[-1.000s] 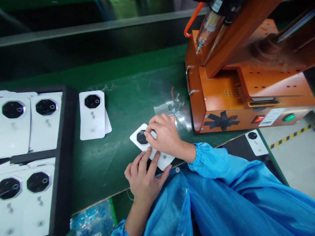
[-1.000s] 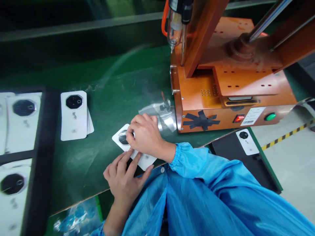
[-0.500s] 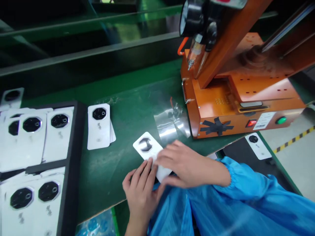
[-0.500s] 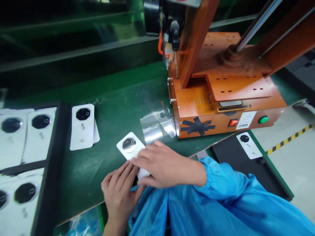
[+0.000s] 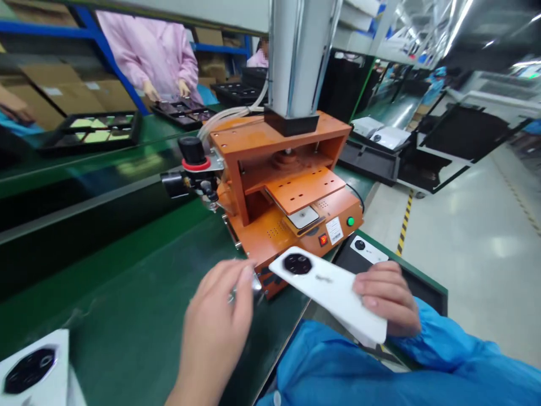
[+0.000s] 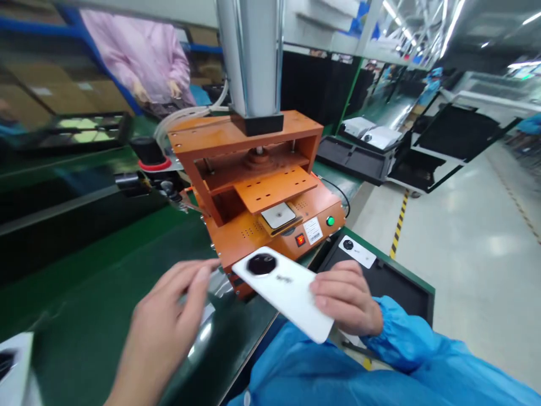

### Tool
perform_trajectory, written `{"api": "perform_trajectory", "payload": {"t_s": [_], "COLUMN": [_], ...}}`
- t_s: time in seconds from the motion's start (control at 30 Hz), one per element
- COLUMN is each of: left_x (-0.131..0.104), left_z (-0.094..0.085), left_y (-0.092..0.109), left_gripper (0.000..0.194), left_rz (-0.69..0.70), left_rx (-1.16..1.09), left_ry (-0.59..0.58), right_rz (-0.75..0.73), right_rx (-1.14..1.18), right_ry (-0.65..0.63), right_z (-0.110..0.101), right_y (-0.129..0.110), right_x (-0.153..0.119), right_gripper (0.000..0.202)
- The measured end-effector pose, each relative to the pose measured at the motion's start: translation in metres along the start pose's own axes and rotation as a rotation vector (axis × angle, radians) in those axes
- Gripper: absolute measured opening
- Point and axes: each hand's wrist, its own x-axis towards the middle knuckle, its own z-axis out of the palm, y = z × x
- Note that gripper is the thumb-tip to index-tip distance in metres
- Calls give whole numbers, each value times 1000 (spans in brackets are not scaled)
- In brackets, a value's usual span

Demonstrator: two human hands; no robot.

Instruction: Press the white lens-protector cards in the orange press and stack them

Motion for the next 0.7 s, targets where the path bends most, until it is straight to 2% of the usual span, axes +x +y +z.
{"api": "perform_trajectory", "payload": {"t_s": [0.07, 0.1, 0.17, 0.23, 0.3, 0.37, 0.43, 0.57, 0.63, 0.7], "left_x": [48, 68, 99, 114, 118, 118, 118, 116, 100, 69], "left_z": [34, 51, 84, 107, 120, 123, 119, 98, 79, 59], "left_y": [19, 28, 41, 52, 59, 63, 66, 62, 56, 49], "left_gripper": [43, 47, 58, 63, 60, 55, 49, 37, 34, 30], "left_rz": [49, 43, -4, -52, -67, -59, -91, -248, -292, -329], "left_rx": [106, 211, 386, 464, 480, 476, 381, 138, 44, -88], "left_ry": [-97, -101, -97, -84, -64, -31, 2, 14, 33, 51], "right_rz": [-89, -146, -126, -94, -52, 8, 85, 215, 219, 192], "right_rx": [-139, -192, -306, -366, -385, -391, -394, -322, -250, -162], "right_ry": [119, 150, 160, 164, 190, 245, 307, 329, 319, 284], "right_z": [-18, -24, -29, -28, -23, -15, -4, 28, 45, 60], "right_y": [19, 27, 38, 46, 53, 60, 69, 87, 93, 97], "right_x": [-11, -14, -16, -17, -17, -15, -9, 12, 27, 42], "right_gripper": [20, 25, 28, 29, 32, 32, 25, 16, 18, 20]}}
